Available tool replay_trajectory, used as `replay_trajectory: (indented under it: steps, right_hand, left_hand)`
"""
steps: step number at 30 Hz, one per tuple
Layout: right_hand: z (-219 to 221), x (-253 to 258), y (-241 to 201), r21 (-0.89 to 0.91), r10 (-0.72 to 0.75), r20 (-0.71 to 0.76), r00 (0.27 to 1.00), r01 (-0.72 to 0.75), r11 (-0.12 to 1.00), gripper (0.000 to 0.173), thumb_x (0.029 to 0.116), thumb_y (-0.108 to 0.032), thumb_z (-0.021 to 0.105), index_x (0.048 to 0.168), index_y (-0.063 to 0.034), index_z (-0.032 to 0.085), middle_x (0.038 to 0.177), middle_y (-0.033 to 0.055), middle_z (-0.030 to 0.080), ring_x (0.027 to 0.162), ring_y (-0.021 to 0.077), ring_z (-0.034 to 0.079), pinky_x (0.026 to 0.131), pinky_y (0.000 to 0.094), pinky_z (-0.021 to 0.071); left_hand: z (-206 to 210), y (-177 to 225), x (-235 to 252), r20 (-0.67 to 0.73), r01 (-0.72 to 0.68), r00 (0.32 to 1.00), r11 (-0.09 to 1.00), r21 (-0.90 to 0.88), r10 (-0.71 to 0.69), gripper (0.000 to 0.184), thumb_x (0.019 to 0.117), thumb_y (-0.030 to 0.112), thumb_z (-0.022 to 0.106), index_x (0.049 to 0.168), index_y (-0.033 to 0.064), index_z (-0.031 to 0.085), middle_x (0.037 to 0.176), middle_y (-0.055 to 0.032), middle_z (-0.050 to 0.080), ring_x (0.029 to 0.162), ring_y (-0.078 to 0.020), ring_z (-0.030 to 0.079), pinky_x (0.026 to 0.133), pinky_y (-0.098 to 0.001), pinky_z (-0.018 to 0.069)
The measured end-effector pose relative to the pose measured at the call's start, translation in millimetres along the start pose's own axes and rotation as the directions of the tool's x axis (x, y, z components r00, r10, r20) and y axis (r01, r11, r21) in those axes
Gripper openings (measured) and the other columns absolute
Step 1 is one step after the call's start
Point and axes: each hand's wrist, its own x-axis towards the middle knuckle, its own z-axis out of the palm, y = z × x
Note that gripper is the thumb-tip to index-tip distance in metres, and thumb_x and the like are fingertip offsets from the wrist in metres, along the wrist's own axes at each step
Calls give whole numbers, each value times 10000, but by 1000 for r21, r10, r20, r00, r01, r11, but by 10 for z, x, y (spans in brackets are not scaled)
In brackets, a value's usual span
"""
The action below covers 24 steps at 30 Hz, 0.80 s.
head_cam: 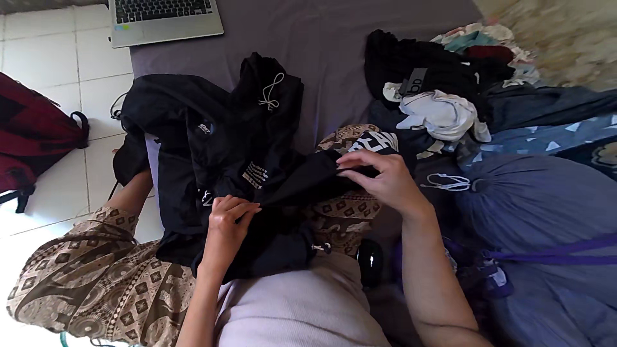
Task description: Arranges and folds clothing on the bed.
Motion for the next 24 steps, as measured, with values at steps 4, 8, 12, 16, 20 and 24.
replay_trajectory:
  steps: [4,8,12,16,20,24]
  right_hand:
    - [6,34,35,186,139,12,990,-139,973,148,915,-64,663,1020,32,705,939,24,730,879,-20,671,850,161,550]
    - [110,73,98,226,239,66,969,-248,942,110,973,-29,589,1065,28,609,836,-20,632,746,-53,564,728,138,485]
    - [118,97,172,193,197,122,973,-218,957,140,975,10,516,947,26,652,848,-3,635,780,-33,561,738,154,483]
    - [138,95,131,7,134,111,985,-135,991,244,942,35,502,841,-16,718,825,64,687,821,143,642,758,356,523]
    - [189,61,-33,-137,-8,78,997,19,990,279,923,-9,480,846,-64,743,1050,131,712,1107,340,628,939,574,423]
    - [317,-9,-224,-235,-136,74,988,150,960,245,950,-260,577,881,-123,767,1111,105,740,1246,357,593,1042,607,357]
  left_hand:
    - [-22,-27,15,34,27,999,999,-38,-26,108,875,100,719,885,32,802,872,-86,769,843,-201,704,854,-365,504]
    - [-20,-68,38,93,68,994,994,-80,-60,117,883,104,716,907,26,799,886,-93,772,865,-200,719,857,-368,525]
    - [-34,-95,53,125,118,987,986,-121,-103,127,887,116,718,928,30,801,893,-85,774,886,-171,722,869,-348,526]
    - [-25,-81,62,132,124,985,986,-113,-109,121,884,108,721,923,24,800,883,-91,772,874,-189,721,859,-361,527]
    - [-19,-77,56,126,117,987,988,-101,-104,120,885,106,719,919,24,800,882,-98,772,867,-198,723,848,-360,532]
    - [-13,-85,52,127,114,987,989,-97,-102,129,890,117,716,925,26,800,887,-94,774,877,-196,727,855,-354,536]
